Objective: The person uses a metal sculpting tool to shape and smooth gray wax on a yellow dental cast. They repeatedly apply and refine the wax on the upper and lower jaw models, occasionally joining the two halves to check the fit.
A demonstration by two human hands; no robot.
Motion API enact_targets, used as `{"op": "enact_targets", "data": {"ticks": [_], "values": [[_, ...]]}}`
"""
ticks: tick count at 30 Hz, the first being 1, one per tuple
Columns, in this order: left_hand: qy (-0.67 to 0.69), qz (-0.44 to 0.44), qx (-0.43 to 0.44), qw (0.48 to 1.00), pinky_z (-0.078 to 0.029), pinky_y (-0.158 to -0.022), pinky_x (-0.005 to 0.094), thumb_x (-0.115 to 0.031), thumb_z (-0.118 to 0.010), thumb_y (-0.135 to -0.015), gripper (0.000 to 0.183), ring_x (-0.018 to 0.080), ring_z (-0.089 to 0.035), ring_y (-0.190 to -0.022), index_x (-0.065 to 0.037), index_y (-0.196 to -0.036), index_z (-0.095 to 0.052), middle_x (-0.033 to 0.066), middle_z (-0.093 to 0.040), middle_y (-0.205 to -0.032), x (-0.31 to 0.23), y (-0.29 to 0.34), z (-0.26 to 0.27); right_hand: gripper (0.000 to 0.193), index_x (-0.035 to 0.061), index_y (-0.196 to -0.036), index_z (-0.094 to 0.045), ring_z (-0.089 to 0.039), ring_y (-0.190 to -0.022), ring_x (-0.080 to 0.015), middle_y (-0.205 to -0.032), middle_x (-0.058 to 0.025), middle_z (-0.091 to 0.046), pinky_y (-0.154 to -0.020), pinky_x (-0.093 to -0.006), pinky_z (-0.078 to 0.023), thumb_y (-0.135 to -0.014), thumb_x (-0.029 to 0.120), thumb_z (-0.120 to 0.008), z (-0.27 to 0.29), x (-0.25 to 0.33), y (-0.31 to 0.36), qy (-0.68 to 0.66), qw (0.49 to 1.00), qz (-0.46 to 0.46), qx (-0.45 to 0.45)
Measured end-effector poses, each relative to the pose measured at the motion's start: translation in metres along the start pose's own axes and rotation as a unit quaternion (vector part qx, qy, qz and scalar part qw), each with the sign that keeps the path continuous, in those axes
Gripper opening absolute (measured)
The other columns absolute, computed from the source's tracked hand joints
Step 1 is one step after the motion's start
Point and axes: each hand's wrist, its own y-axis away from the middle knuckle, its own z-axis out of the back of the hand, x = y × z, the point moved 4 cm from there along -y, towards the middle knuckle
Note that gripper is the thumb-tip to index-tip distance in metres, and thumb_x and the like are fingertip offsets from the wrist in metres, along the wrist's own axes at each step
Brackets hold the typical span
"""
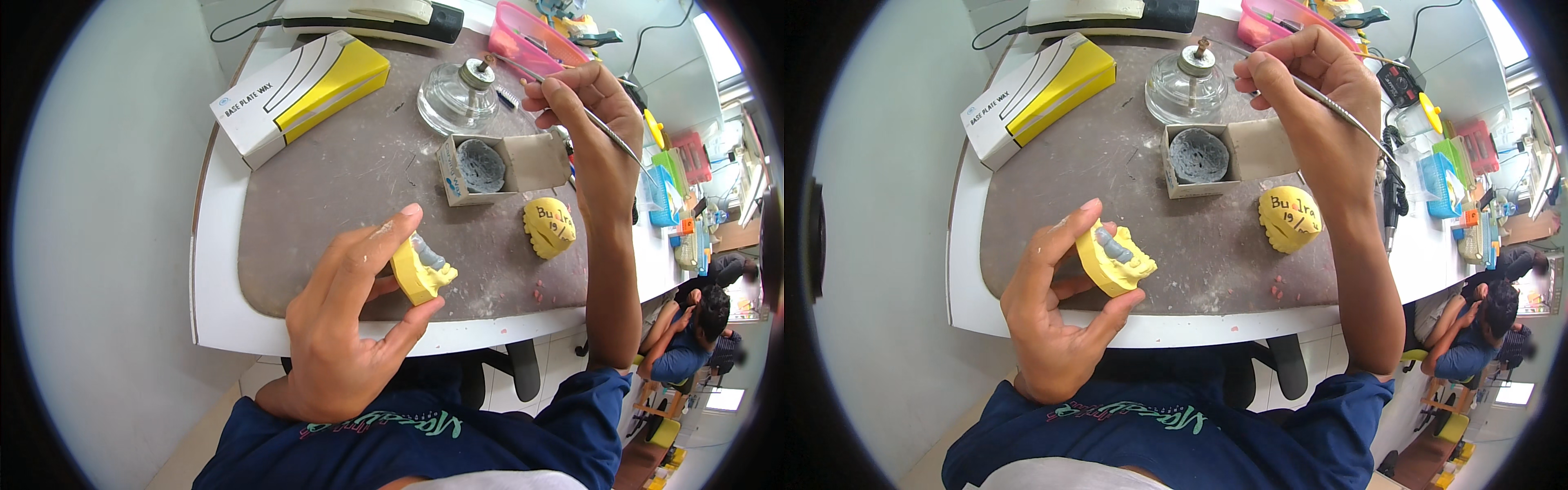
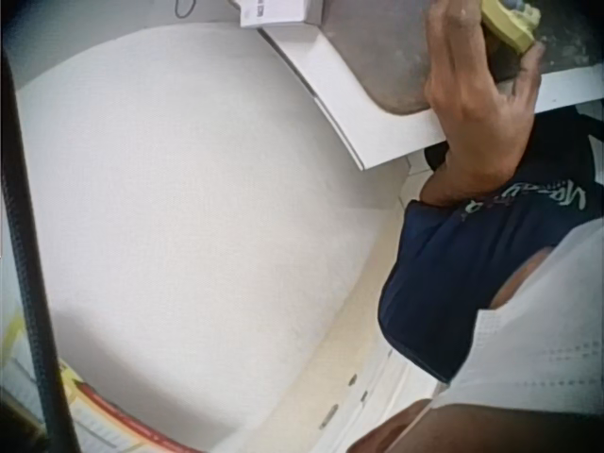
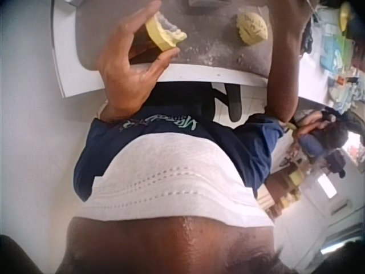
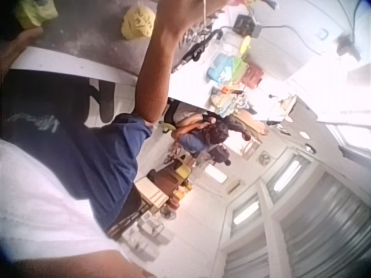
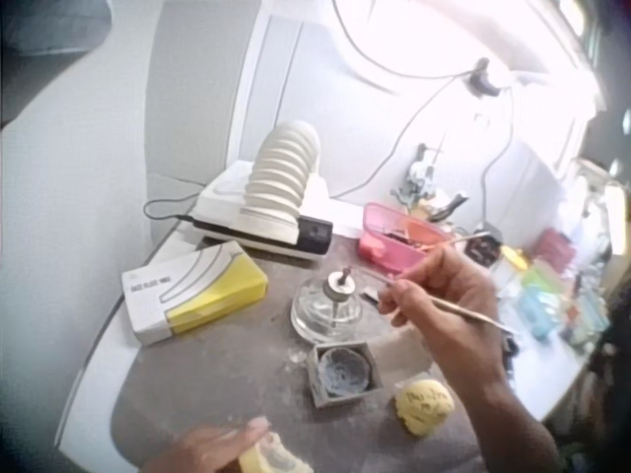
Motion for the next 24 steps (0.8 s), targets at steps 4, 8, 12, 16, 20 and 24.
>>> {"op": "enact_targets", "data": {"ticks": [4,8,12,16,20,24], "values": [[0.005,0.01,-0.022,1.0,-0.06,-0.085,0.0328,0.002,-0.082,-0.07,0.072,0.0247,-0.063,-0.112,0.0,-0.134,-0.048,0.014,-0.056,-0.125,0.0,0.002,-0.001,0.01,-0.0005,-0.09,-0.063,-0.069,-0.079,-0.0134,-0.086,-0.0115,-0.071,-0.069,-0.0237,-0.054,-0.091,0.01,-0.063,-0.002,-0.002,0.0,0.002,1.0,0.002,0.004],[0.02,0.025,-0.027,0.999,-0.059,-0.086,0.0338,0.003,-0.082,-0.071,0.072,0.0252,-0.063,-0.113,0.0,-0.134,-0.046,0.014,-0.055,-0.124,0.002,0.004,-0.001,0.01,-0.0011,-0.09,-0.063,-0.069,-0.078,-0.0135,-0.085,-0.0114,-0.071,-0.069,-0.0237,-0.054,-0.091,0.009,-0.063,-0.003,-0.003,-0.003,0.0,1.0,0.002,0.004],[0.015,0.019,-0.022,0.999,-0.059,-0.086,0.034,0.003,-0.082,-0.071,0.073,0.0252,-0.062,-0.113,-0.001,-0.133,-0.046,0.0141,-0.055,-0.124,0.003,0.004,-0.001,0.011,-0.0019,-0.09,-0.063,-0.069,-0.078,-0.0135,-0.085,-0.0111,-0.071,-0.069,-0.0243,-0.054,-0.091,0.009,-0.064,-0.002,0.001,-0.003,0.002,1.0,0.003,-0.003],[0.013,0.017,-0.027,0.999,-0.059,-0.087,0.0339,0.002,-0.084,-0.07,0.074,0.0252,-0.062,-0.114,-0.001,-0.133,-0.046,0.0141,-0.055,-0.125,0.005,0.005,-0.001,0.013,-0.0028,-0.094,-0.062,-0.067,-0.08,-0.0149,-0.089,-0.0132,-0.07,-0.074,-0.0263,-0.052,-0.093,0.01,-0.062,-0.003,0.018,0.01,0.05,0.998,0.033,-0.006],[0.006,0.015,-0.028,0.999,-0.058,-0.087,0.0335,0.0,-0.086,-0.067,0.076,0.0242,-0.063,-0.112,0.0,-0.132,-0.047,0.0134,-0.055,-0.126,0.002,0.005,-0.003,0.02,-0.0037,-0.105,-0.057,-0.066,-0.077,-0.0207,-0.085,-0.0163,-0.067,-0.074,-0.0328,-0.053,-0.093,0.011,-0.061,-0.001,0.047,0.075,0.009,0.997,0.046,-0.064],[-0.008,0.004,-0.028,1.0,-0.058,-0.087,0.0335,-0.002,-0.089,-0.064,0.078,0.0227,-0.063,-0.109,0.0,-0.131,-0.049,0.0129,-0.055,-0.126,0.002,0.007,-0.002,0.026,-0.0038,-0.1,-0.054,-0.07,-0.082,-0.0288,-0.09,-0.0212,-0.063,-0.08,-0.0423,-0.059,-0.079,-0.009,-0.066,-0.031,0.041,0.137,-0.158,0.984,0.068,-0.049]]}}
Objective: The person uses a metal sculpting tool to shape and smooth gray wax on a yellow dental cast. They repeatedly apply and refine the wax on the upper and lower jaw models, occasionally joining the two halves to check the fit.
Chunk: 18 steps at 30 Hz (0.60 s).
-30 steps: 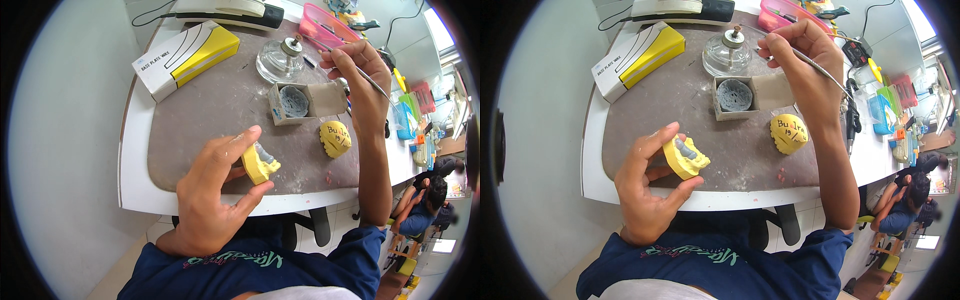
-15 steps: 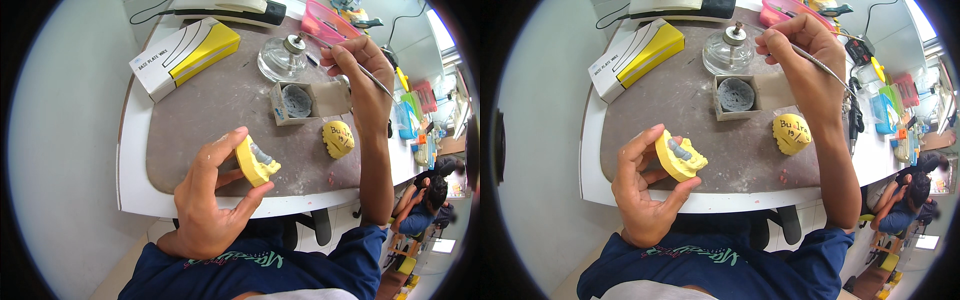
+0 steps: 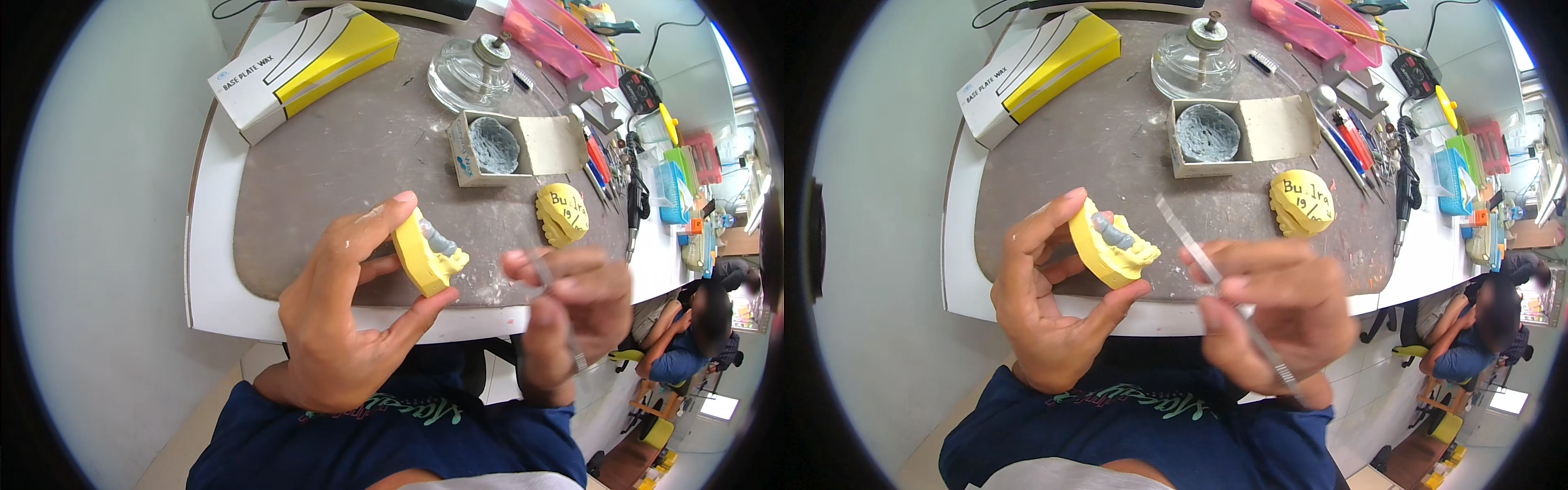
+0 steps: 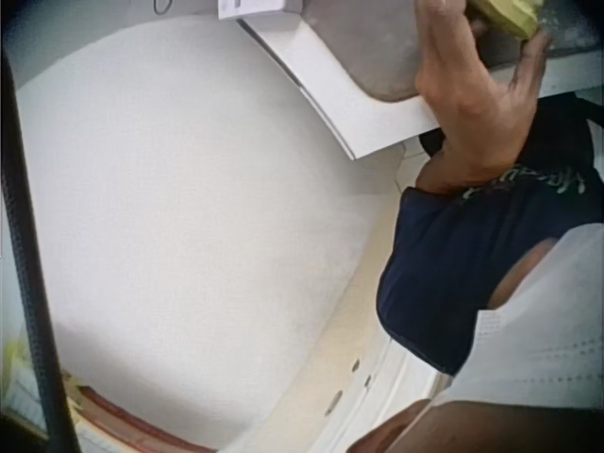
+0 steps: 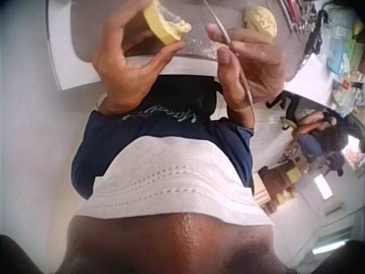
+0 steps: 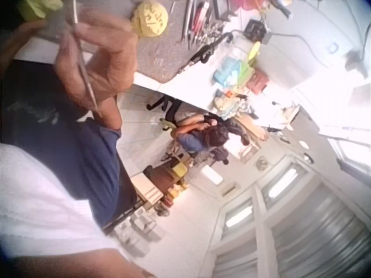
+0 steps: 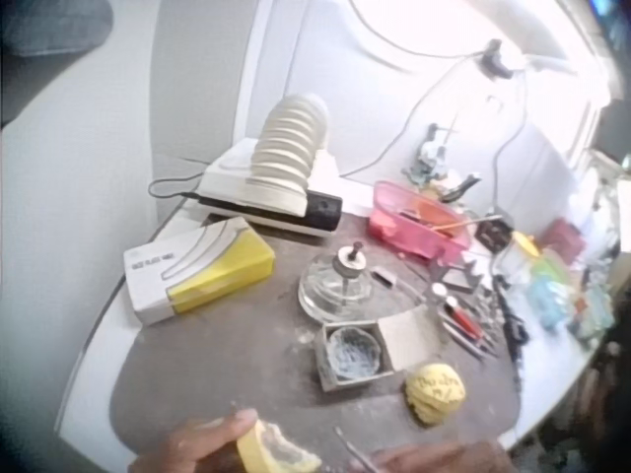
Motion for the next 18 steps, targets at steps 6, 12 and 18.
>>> {"op": "enact_targets", "data": {"ticks": [6,12,18], "values": [[0.006,-0.005,0.002,1.0,-0.059,-0.086,0.0336,-0.004,-0.09,-0.063,0.08,0.0225,-0.063,-0.108,-0.001,-0.132,-0.05,0.0132,-0.055,-0.126,-0.002,0.001,-0.001,0.026,-0.0012,-0.098,-0.053,-0.068,-0.098,-0.0417,-0.088,-0.0212,-0.064,-0.085,-0.0454,-0.058,-0.078,-0.01,-0.066,-0.013,-0.004,0.025,0.042,0.999,0.019,-0.008],[0.012,0.003,0.008,1.0,-0.059,-0.086,0.0337,-0.006,-0.091,-0.062,0.081,0.0228,-0.064,-0.108,-0.001,-0.132,-0.051,0.0133,-0.055,-0.126,0.001,0.001,-0.002,0.023,0.0005,-0.096,-0.052,-0.069,-0.095,-0.0398,-0.085,-0.0185,-0.064,-0.086,-0.0471,-0.057,-0.081,-0.002,-0.068,-0.018,-0.007,0.027,0.06,0.997,0.038,0.011],[0.016,0.01,0.008,1.0,-0.059,-0.087,0.0341,-0.007,-0.09,-0.063,0.08,0.023,-0.064,-0.108,-0.001,-0.132,-0.051,0.0134,-0.055,-0.126,0.001,0.002,-0.002,0.02,0.0009,-0.095,-0.051,-0.069,-0.095,-0.0391,-0.083,-0.0176,-0.063,-0.088,-0.0491,-0.056,-0.084,0.004,-0.067,-0.018,-0.008,0.028,0.068,0.997,0.041,0.023]]}}
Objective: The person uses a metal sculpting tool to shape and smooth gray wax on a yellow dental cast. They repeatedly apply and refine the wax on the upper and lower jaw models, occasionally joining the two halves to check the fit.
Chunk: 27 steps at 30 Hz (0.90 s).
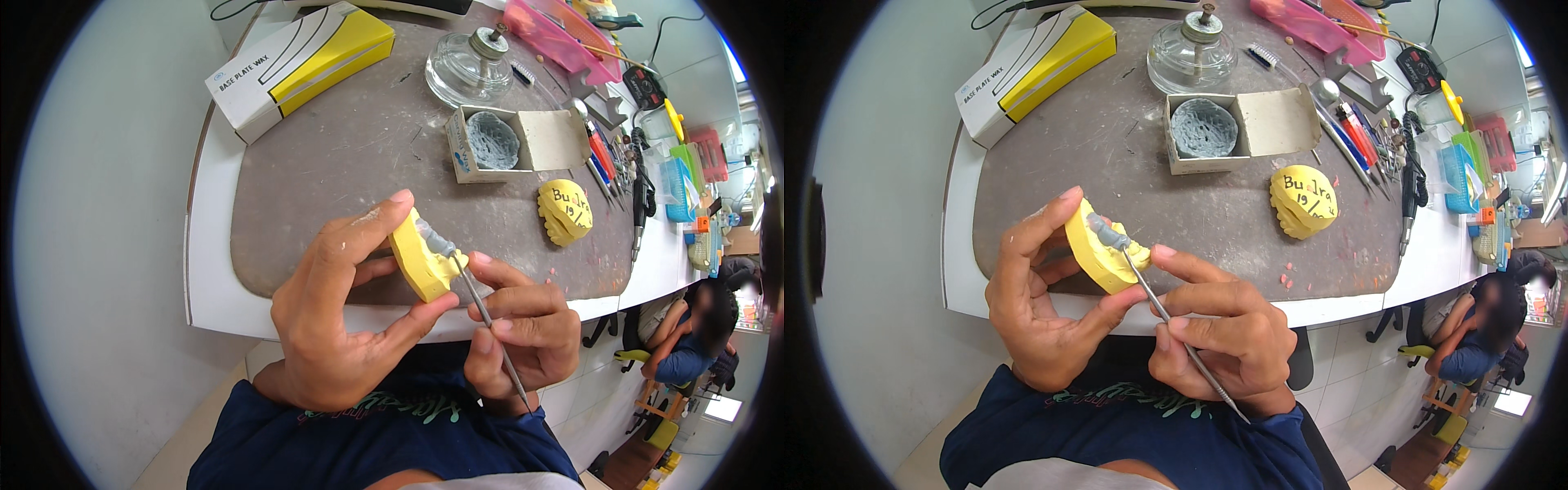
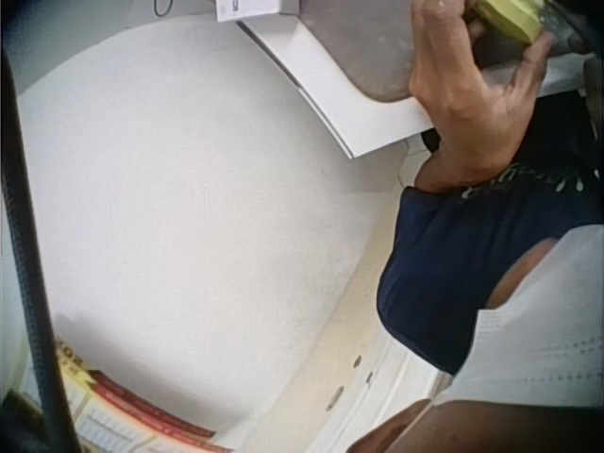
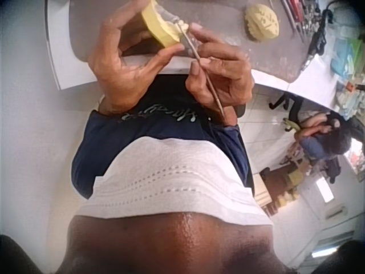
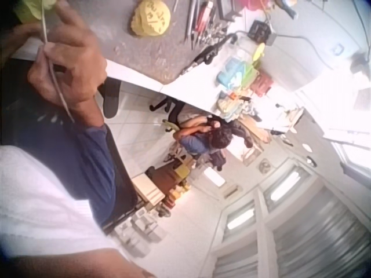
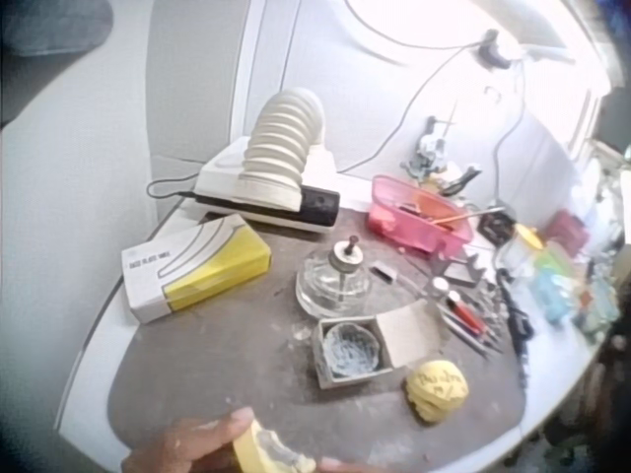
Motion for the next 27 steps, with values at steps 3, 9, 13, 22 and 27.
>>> {"op": "enact_targets", "data": {"ticks": [3,9,13,22,27], "values": [[0.001,-0.004,0.0,1.0,-0.059,-0.087,0.0342,-0.007,-0.09,-0.064,0.079,0.0232,-0.063,-0.109,-0.001,-0.132,-0.051,0.0134,-0.055,-0.125,0.0009,-0.0002,-0.0005,0.023,-0.0001,-0.092,-0.054,-0.071,-0.089,-0.0375,-0.082,-0.0177,-0.066,-0.085,-0.0479,-0.059,-0.077,-0.005,-0.07,-0.0012,-0.0017,-0.0006,-0.017,0.999,0.006,-0.028],[0.003,-0.004,0.004,1.0,-0.058,-0.087,0.0342,-0.007,-0.09,-0.064,0.079,0.0236,-0.064,-0.109,-0.001,-0.132,-0.051,0.0134,-0.055,-0.124,0.0001,-0.0008,0.0004,0.024,0.0005,-0.093,-0.054,-0.07,-0.092,-0.0394,-0.083,-0.0171,-0.067,-0.086,-0.0481,-0.058,-0.077,-0.005,-0.071,-0.0008,0.0008,-0.0013,-0.009,1.0,-0.002,-0.012],[-0.001,-0.005,-0.001,1.0,-0.059,-0.087,0.0346,-0.006,-0.09,-0.064,0.079,0.0242,-0.064,-0.108,-0.001,-0.132,-0.051,0.0139,-0.055,-0.125,-0.0007,-0.0001,0.0008,0.025,0.0011,-0.093,-0.054,-0.069,-0.094,-0.0406,-0.083,-0.0167,-0.067,-0.085,-0.0475,-0.058,-0.077,-0.004,-0.072,-0.0008,0.001,-0.0005,-0.01,1.0,-0.014,-0.016],[0.001,-0.014,0.002,1.0,-0.059,-0.087,0.0351,-0.005,-0.09,-0.062,0.08,0.0248,-0.064,-0.109,0.0,-0.131,-0.05,0.0146,-0.054,-0.128,0.0002,0.0003,0.0001,0.023,-0.001,-0.096,-0.051,-0.07,-0.092,-0.0377,-0.083,-0.0195,-0.064,-0.085,-0.0484,-0.058,-0.08,-0.003,-0.068,-0.0003,0.0021,-0.0013,0.006,1.0,-0.018,-0.015],[-0.005,-0.026,0.002,1.0,-0.059,-0.087,0.0351,-0.004,-0.09,-0.061,0.081,0.0247,-0.064,-0.109,0.0,-0.131,-0.05,0.0142,-0.054,-0.126,-0.0006,-0.0001,0.0008,0.028,-0.0028,-0.095,-0.051,-0.071,-0.089,-0.0378,-0.083,-0.0211,-0.065,-0.081,-0.0465,-0.06,-0.075,-0.01,-0.07,0.0004,0.0005,-0.0023,-0.005,1.0,-0.007,-0.021]]}}
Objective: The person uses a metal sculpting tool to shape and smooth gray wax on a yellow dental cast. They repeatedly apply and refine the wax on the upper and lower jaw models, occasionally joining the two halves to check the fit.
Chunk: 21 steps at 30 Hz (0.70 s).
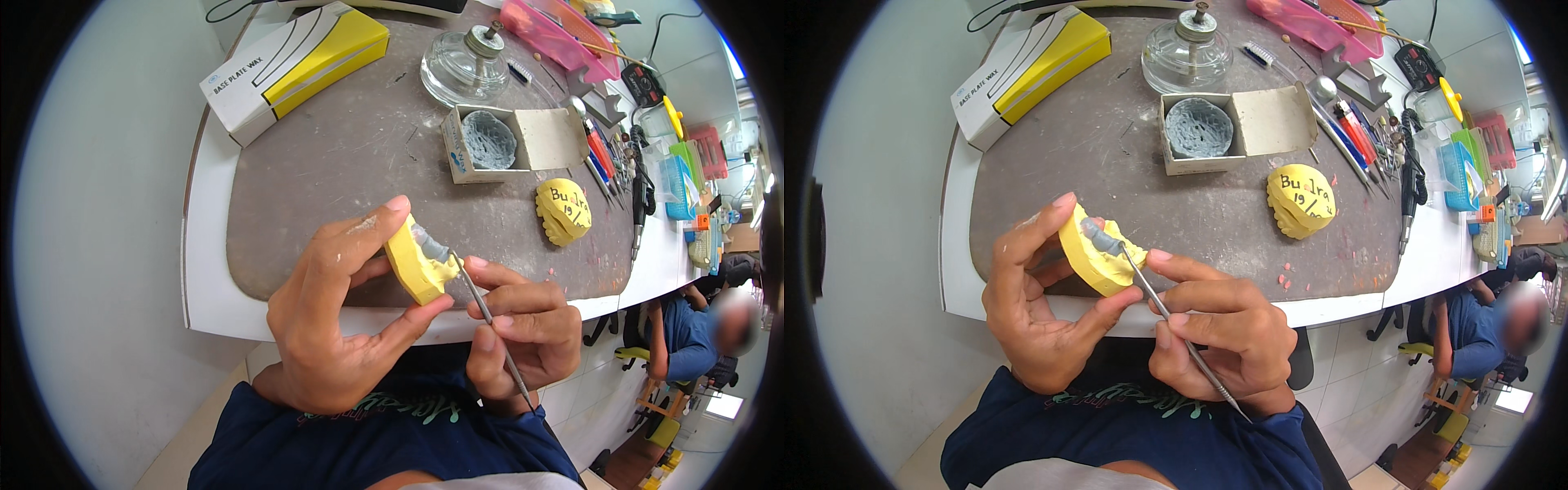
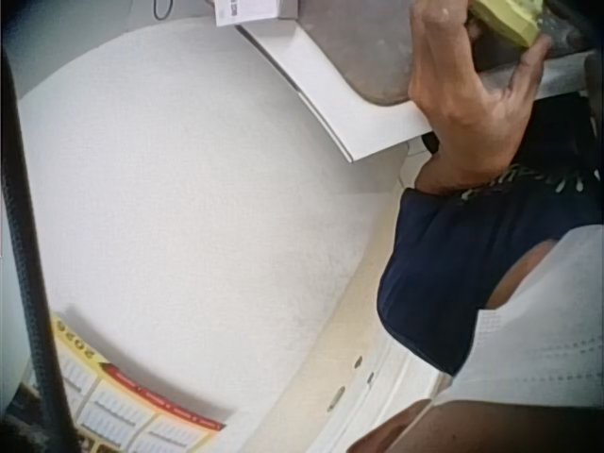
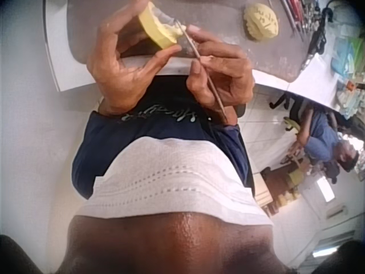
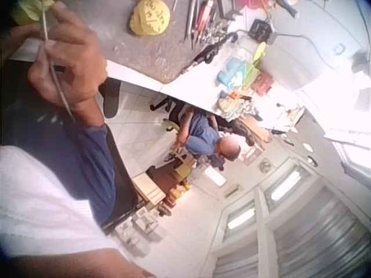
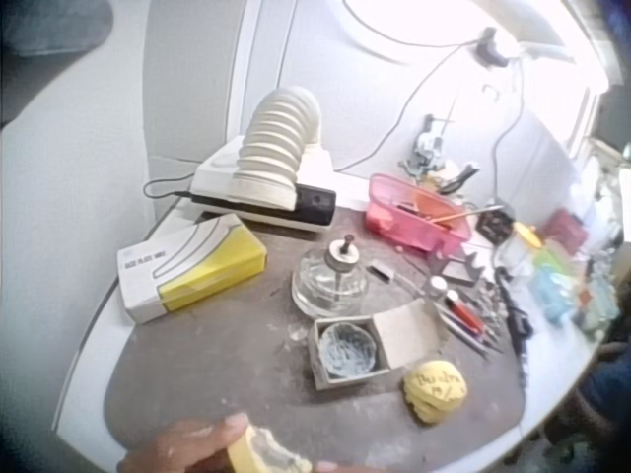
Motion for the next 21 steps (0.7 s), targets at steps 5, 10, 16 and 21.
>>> {"op": "enact_targets", "data": {"ticks": [5,10,16,21], "values": [[-0.003,-0.008,-0.004,1.0,-0.059,-0.087,0.0344,-0.004,-0.091,-0.061,0.081,0.0248,-0.063,-0.109,0.0,-0.131,-0.05,0.0141,-0.053,-0.126,0.001,0.001,-0.0003,0.028,-0.0025,-0.094,-0.052,-0.071,-0.088,-0.0375,-0.083,-0.0207,-0.066,-0.083,-0.0478,-0.059,-0.074,-0.01,-0.07,0.0003,-0.0002,-0.0005,0.001,1.0,-0.003,-0.002],[-0.012,-0.018,-0.004,1.0,-0.06,-0.085,0.0339,-0.004,-0.09,-0.061,0.081,0.0254,-0.063,-0.109,0.0,-0.131,-0.05,0.0139,-0.053,-0.126,0.0011,0.0014,-0.0006,0.02,0.0015,-0.098,-0.05,-0.069,-0.094,-0.0369,-0.084,-0.0187,-0.063,-0.091,-0.0485,-0.055,-0.088,0.008,-0.065,-0.0005,-0.0007,0.002,0.006,1.0,-0.004,0.03],[-0.011,-0.021,-0.007,1.0,-0.061,-0.085,0.0337,-0.002,-0.09,-0.061,0.08,0.0254,-0.063,-0.109,-0.001,-0.131,-0.051,0.0141,-0.053,-0.126,0.0012,0.002,-0.0011,0.027,-0.0026,-0.092,-0.053,-0.071,-0.089,-0.0382,-0.082,-0.0196,-0.066,-0.083,-0.0481,-0.059,-0.074,-0.01,-0.07,0.0,0.0003,-0.0008,-0.004,1.0,0.001,0.008],[-0.017,-0.029,-0.006,0.999,-0.061,-0.085,0.0336,0.0,-0.089,-0.061,0.08,0.0252,-0.063,-0.109,-0.001,-0.131,-0.051,0.0141,-0.053,-0.126,0.0005,0.0014,-0.0008,0.029,-0.003,-0.094,-0.052,-0.071,-0.086,-0.0359,-0.082,-0.0207,-0.065,-0.082,-0.0483,-0.059,-0.073,-0.011,-0.07,0.0009,-0.0006,0.0002,-0.006,1.0,-0.024,-0.007]]}}
